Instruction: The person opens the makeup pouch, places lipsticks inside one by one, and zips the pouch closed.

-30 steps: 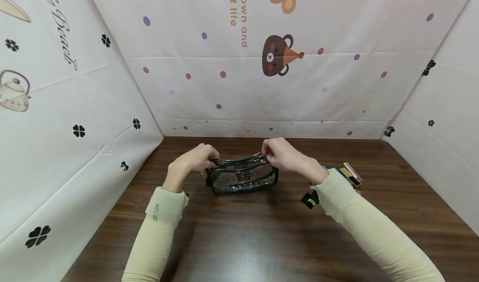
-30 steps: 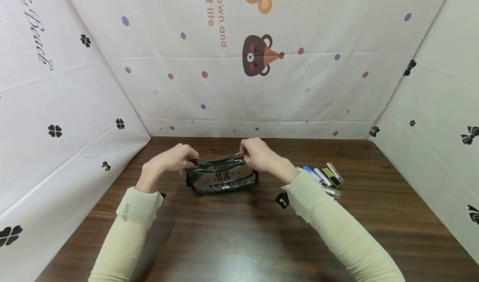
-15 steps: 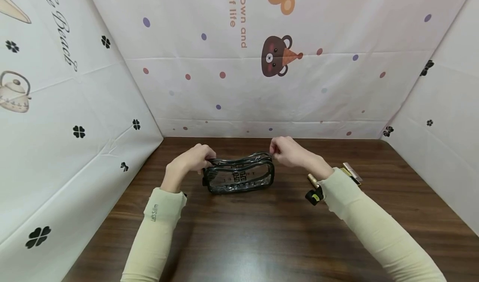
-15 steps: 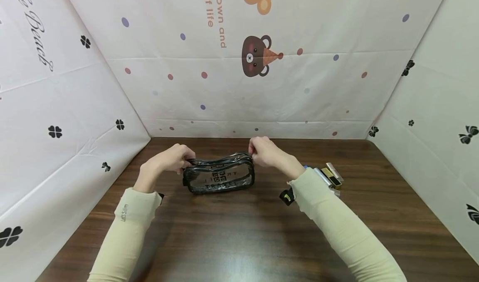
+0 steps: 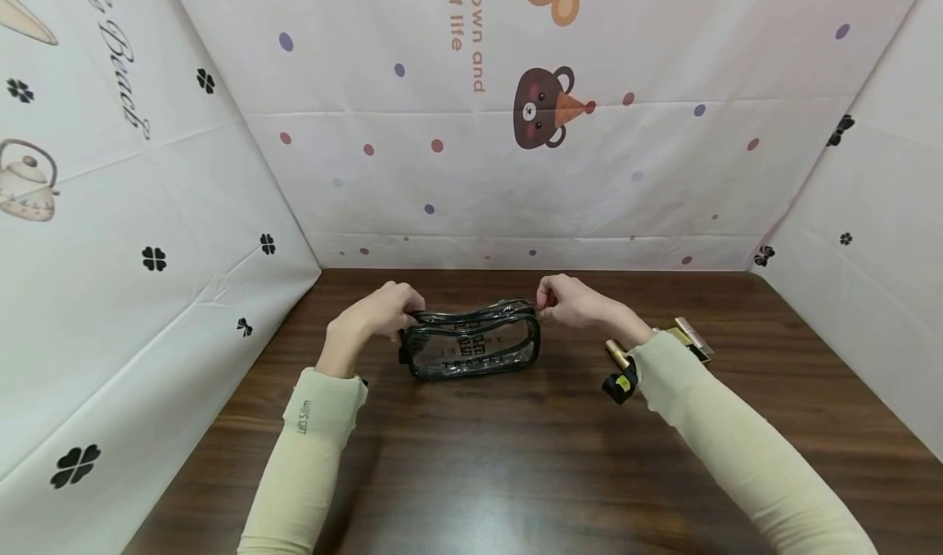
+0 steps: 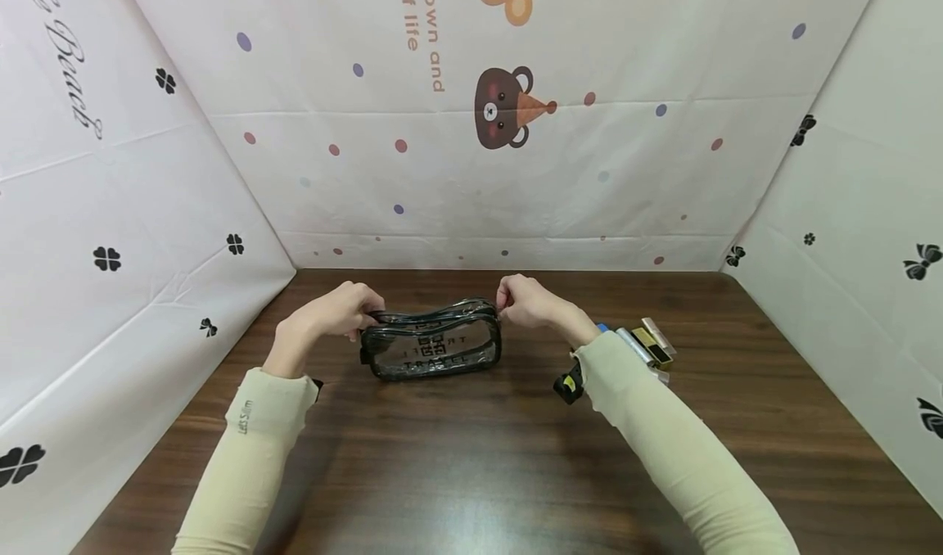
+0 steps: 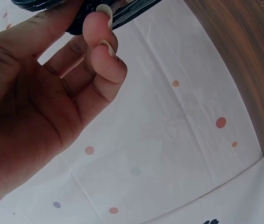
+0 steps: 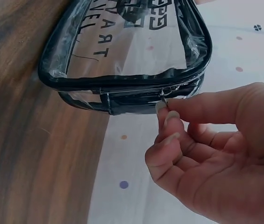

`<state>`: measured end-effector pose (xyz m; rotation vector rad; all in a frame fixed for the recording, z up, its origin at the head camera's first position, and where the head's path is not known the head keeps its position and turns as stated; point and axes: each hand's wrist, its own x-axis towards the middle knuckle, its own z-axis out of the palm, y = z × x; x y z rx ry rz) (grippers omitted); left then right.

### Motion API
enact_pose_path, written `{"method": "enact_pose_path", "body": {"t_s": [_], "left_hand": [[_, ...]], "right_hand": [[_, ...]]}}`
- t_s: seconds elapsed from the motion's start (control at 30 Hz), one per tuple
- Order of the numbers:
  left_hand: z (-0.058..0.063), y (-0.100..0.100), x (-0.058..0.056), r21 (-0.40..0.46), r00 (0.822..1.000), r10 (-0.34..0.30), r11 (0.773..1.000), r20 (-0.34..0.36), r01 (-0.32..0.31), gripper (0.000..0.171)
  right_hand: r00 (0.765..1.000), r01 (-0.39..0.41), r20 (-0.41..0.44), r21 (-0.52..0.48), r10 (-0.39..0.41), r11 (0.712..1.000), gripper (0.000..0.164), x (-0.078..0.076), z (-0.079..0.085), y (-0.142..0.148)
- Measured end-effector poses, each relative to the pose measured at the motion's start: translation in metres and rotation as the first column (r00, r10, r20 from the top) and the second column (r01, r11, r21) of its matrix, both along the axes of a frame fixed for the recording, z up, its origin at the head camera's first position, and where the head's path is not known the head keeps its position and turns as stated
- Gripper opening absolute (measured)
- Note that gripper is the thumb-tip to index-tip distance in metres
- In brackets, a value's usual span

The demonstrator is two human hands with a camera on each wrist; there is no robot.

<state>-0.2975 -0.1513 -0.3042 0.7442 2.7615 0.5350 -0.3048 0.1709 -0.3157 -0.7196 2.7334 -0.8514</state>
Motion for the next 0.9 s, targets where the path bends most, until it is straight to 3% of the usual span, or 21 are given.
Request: {"method": "enact_pose_path", "body": {"t_s": [0.23,0.5,0.73,0.9], "left_hand": [[-0.002,0.0,0.0,0.003,1.0,0.005,1.0,0.009,-0.005,0.02],[-0.006,0.0,0.0,-0.011,1.0,0.015,1.0,0.002,-0.015,0.022],[-0.003,0.001,0.001,-0.007,1.0,0.01,1.0,-0.017,-0.01,0.022],[-0.002,0.001,0.002,0.0,1.0,0.013,1.0,-0.018,-0.013,0.02]], "right_hand": [[0.984,0.0,0.179,-0.121,0.022,0.993,0.01,-0.005,-0.009,0.004],[0.968,0.046,0.252,-0.195,0.005,0.98,0.013,-0.008,-0.01,0.009],[0.963,0.019,0.268,-0.162,0.026,0.987,0.013,-0.008,-0.008,0.008],[0.956,0.015,0.294,-0.1,0.015,0.995,0.012,-0.009,-0.024,0.004]]}}
